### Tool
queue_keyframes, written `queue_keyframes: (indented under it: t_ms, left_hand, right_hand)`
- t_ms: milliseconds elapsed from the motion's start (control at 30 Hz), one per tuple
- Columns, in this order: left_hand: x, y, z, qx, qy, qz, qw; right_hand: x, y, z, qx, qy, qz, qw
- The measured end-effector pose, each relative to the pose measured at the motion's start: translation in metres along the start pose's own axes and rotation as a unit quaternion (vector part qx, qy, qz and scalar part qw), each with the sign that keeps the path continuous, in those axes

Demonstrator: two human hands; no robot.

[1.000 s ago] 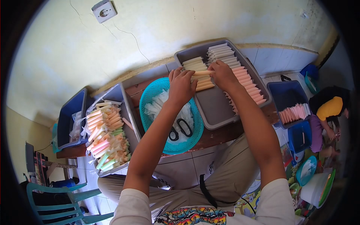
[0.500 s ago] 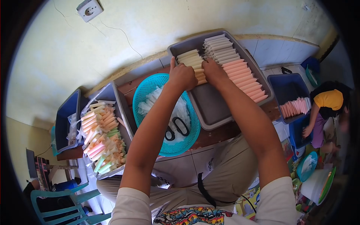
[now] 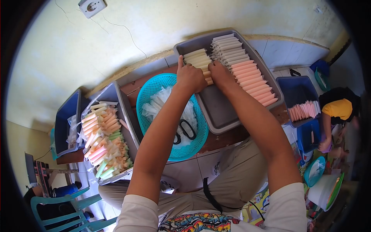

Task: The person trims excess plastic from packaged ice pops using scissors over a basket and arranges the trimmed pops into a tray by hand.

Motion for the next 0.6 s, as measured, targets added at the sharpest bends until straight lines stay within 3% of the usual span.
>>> queue_keyframes:
  t_ms: [600]
  left_hand:
    - [-0.0011,-0.001,-0.0022,0.011,-0.006,0.018,1.0]
  right_hand:
    - [0.0026,0.0008,-0.0061,0.011,0.04,0.004,0.999]
Point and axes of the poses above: each hand's wrist, its own x-axis towards the middle knuckle, its own y-axis out of the palm, z = x × y, the point moved 6 cm from there along x, towards the middle knuckle, and after that the axes turned 5 degrees about z, right-handed, at the moved point
